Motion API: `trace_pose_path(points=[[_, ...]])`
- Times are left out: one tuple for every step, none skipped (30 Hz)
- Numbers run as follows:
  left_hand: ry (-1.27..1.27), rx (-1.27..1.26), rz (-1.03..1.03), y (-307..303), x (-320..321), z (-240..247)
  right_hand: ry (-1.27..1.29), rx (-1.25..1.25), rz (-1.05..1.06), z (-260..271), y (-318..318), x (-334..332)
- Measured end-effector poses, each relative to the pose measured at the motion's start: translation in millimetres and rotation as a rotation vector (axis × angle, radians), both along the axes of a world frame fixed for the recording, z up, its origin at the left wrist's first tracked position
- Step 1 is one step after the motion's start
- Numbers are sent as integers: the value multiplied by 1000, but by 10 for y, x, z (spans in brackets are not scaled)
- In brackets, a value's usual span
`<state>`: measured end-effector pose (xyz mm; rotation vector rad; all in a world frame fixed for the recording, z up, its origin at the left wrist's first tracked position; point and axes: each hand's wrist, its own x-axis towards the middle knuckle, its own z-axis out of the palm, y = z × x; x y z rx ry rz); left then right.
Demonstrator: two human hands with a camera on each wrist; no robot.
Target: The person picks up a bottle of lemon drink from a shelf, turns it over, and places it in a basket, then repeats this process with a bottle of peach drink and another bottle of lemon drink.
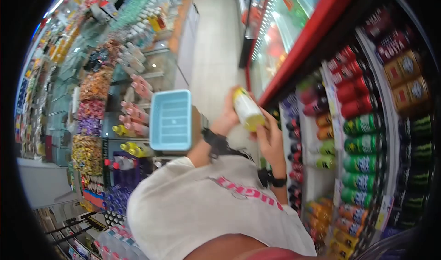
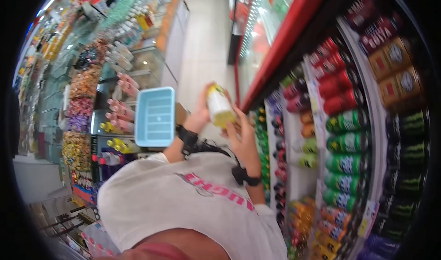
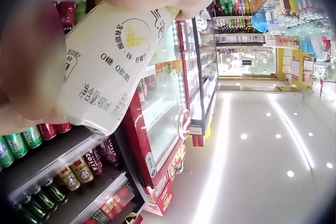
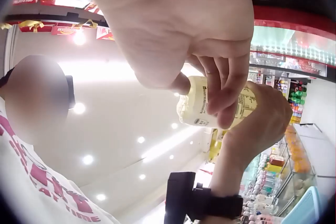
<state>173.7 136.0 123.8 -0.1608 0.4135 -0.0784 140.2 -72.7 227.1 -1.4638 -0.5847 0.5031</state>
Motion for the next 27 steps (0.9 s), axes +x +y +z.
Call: trace_pose_path(points=[[27, -28, -1, -50, -64, 145, 3, 8, 40, 12, -63, 16], [26, 33, 15, -104, -117, 272, 1, 31, 87, 25, -94, 35], [21, 102, 39, -152, -136, 362, -8, 45, 96, 29, -127, 61], [22, 111, 32, -210, -157, 353, -7, 60, 110, 21, -178, 46], [21, 127, 30, -224, -164, 341, -8, 84, 127, 18, -214, 45], [20, 148, 31, -246, -175, 337, 0, 96, 132, 21, -254, 49], [12, 129, 34, -286, -200, 338, 8, 108, 140, 31, -292, 51], [27, 109, 43, -346, -238, 339, 16, 121, 151, 37, -337, 53], [41, 89, 55, -408, -267, 354, 10, 120, 166, 39, -383, 60], [49, 74, 68, -457, -282, 387, 20, 126, 181, 18, -419, 79], [85, 121, 115, -518, -305, 421, 32, 134, 195, -8, -454, 93], [85, 143, 135, -560, -363, 461, 48, 139, 207, -38, -502, 84], [83, 166, 156, -587, -415, 517, 123, 139, 221, -68, -550, 86], [79, 191, 178, -608, -450, 579, 194, 139, 235, -98, -594, 105], [122, 346, 244, -626, -471, 646, 259, 140, 251, -126, -606, 137], [163, 506, 309, -641, -490, 726, 247, 85, 253, -163, -583, 153], [208, 663, 369, -669, -521, 807, 235, 28, 251, -222, -559, 137], [176, 826, 407, -711, -549, 911, 221, -29, 248, -300, -515, 128], [141, 988, 441, -765, -575, 1024, 213, -1, 235, -386, -425, 127], [103, 1148, 472, -803, -601, 1109, 224, -8, 258, -430, -405, 142], [65, 1234, 444, -799, -614, 1162, 233, -17, 279, -407, -389, 152], [35, 1302, 428, -789, -609, 1202, 239, -27, 297, -381, -373, 174], [2, 1367, 411, -775, -596, 1233, 194, -61, 311, -351, -361, 210], [-31, 1431, 392, -756, -580, 1252, 187, -48, 317, -341, -329, 253], [-48, 1438, 389, -730, -562, 1261, 181, -36, 323, -335, -300, 285], [-58, 1451, 377, -704, -549, 1272, 176, -25, 328, -330, -271, 309], [-70, 1465, 367, -666, -536, 1292, 158, -34, 337, -345, -231, 338]])
